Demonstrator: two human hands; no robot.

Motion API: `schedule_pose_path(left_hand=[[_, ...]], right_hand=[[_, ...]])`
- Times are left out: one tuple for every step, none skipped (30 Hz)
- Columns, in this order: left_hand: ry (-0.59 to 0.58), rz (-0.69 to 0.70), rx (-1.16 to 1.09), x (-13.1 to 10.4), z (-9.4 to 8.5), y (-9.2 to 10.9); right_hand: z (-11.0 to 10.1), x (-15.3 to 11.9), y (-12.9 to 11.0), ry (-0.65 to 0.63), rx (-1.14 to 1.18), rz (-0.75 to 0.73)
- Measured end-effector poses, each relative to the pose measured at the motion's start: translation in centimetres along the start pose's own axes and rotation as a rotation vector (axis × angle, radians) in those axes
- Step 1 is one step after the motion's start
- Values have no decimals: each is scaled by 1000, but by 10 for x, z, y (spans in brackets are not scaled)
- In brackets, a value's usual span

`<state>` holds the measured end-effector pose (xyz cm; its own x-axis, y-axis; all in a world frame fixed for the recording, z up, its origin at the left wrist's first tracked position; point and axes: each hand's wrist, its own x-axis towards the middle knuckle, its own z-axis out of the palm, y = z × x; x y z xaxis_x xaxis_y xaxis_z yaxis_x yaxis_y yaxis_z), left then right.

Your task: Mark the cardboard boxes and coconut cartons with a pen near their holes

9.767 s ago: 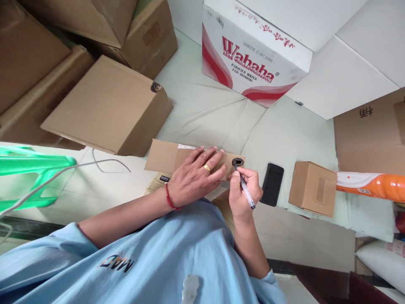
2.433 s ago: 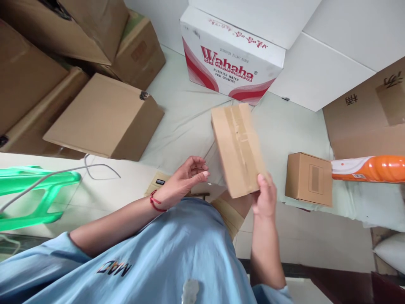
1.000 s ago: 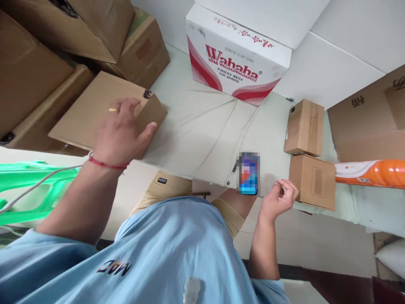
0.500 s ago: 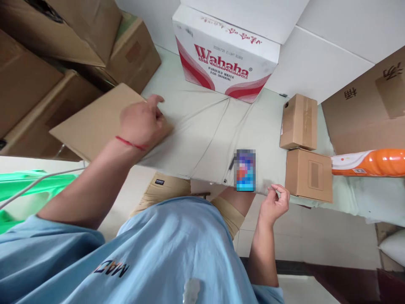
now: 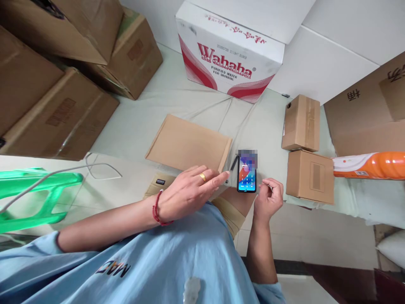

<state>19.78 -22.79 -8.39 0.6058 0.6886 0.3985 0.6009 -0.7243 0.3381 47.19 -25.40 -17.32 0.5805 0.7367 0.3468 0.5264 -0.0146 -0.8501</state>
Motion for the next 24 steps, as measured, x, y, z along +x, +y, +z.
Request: schedule_pose_path(left_hand=[[65,8,-48,-2,-1,-4],[129,4,-90,-5,-3,-9],[191,-18,-121,-9,-6,-16],[244,-66,-137,-13,-10,-23],[292,-139,-138,-18,-14,-31],[332,-234,-126,-24,-19,-39],[363,-338,-103,-31,-23,-49],[393,-440,-72,-38,-28,-58],[420,-531,-41,-45,-31,-68],[451,-607,-19,-52,-34,-79],[483,-676,-15,-59,-36,-88],[512,-747,-39,-65,-37,-97],[537,-821,-88,-71,-36,-105],[554,-889,-148,-75,-33,-111],[558,-947,-204,-79,-30,-114],[551,-994,-270,-81,-26,-116],[538,-1033,-358,-83,-21,-116],[525,-1065,-472,-84,-16,-113],[512,-1092,-609,-85,-13,-109],[508,-1114,-757,-85,-10,-105],[509,-1125,-893,-85,-10,-100],[519,-1124,-993,-85,-11,-95],[533,-1109,-1048,-85,-14,-91],[542,-1082,-1078,-85,-19,-88]], right_hand=[[0,-2,-3,-20,-6,0],[0,-3,-6,-47,-21,-3],[0,-5,-9,-85,-43,-12],[0,-5,-12,-134,-68,-25],[1,-6,-15,-191,-91,-45],[2,-7,-19,-255,-113,-68],[4,-7,-22,-326,-134,-93],[6,-8,-26,-398,-154,-119],[10,-9,-29,-467,-174,-142],[14,-10,-31,-530,-190,-159],[19,-12,-34,-585,-199,-163],[24,-15,-36,-627,-196,-147],[29,-17,-38,-655,-176,-106],[34,-20,-39,-673,-136,-45],[39,-24,-42,-685,-79,23],[42,-26,-44,-691,-16,77],[45,-29,-47,-695,39,100],[47,-30,-50,-702,76,84],[48,-30,-54,-714,91,35],[48,-29,-57,-731,92,-29],[47,-28,-61,-759,90,-82],[45,-25,-63,-794,102,-106],[43,-22,-65,-834,134,-97],[40,-18,-67,-869,181,-59]])
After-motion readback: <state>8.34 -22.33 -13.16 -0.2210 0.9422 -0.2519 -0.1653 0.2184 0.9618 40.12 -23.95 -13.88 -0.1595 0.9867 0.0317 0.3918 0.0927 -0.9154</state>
